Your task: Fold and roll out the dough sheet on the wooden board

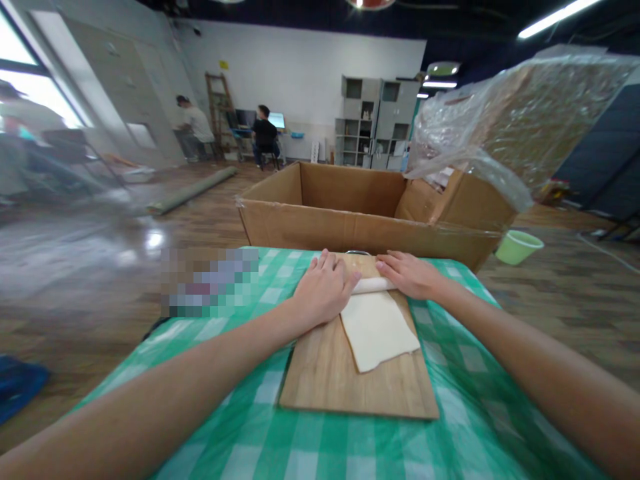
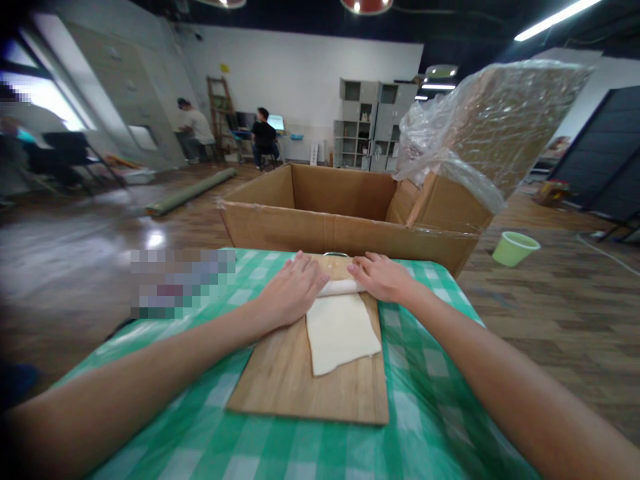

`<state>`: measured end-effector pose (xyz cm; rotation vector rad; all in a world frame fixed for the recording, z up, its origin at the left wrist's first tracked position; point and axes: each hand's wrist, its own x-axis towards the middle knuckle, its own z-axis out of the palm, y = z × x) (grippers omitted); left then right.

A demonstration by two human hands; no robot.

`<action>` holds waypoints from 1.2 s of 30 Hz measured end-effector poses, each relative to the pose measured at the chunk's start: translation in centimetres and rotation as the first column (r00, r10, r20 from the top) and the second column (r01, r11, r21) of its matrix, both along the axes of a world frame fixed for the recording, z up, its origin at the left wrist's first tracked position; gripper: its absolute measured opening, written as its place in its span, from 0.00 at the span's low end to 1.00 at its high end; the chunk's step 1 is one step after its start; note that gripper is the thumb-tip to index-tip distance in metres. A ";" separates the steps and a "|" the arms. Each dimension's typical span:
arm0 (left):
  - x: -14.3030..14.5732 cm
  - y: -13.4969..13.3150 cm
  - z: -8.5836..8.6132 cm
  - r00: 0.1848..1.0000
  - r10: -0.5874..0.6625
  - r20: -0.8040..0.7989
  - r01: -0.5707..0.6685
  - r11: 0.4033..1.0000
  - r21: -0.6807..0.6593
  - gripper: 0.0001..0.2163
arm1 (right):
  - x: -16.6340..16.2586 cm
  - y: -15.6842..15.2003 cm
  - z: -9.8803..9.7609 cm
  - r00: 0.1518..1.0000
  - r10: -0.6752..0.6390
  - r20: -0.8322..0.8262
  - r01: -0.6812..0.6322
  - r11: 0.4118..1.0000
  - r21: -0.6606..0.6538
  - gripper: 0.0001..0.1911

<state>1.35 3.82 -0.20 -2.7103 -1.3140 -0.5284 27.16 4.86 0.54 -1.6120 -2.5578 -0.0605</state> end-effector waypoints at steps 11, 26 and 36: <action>-0.5 -7.1 0.5 0.999 -0.012 -0.042 0.010 0.999 -0.046 0.37 | -0.2 -5.0 -0.5 1.000 -0.005 -0.030 0.008 0.992 0.127 0.33; -0.3 -4.9 0.7 0.998 0.055 -0.042 -0.058 0.995 -0.075 0.30 | -2.3 2.6 0.2 0.997 -0.067 -0.031 0.064 0.993 -0.095 0.34; -1.1 -2.2 1.1 0.999 -0.009 -0.042 0.004 0.993 -0.117 0.27 | -2.8 4.5 0.0 0.999 -0.044 -0.023 0.040 0.991 -0.130 0.25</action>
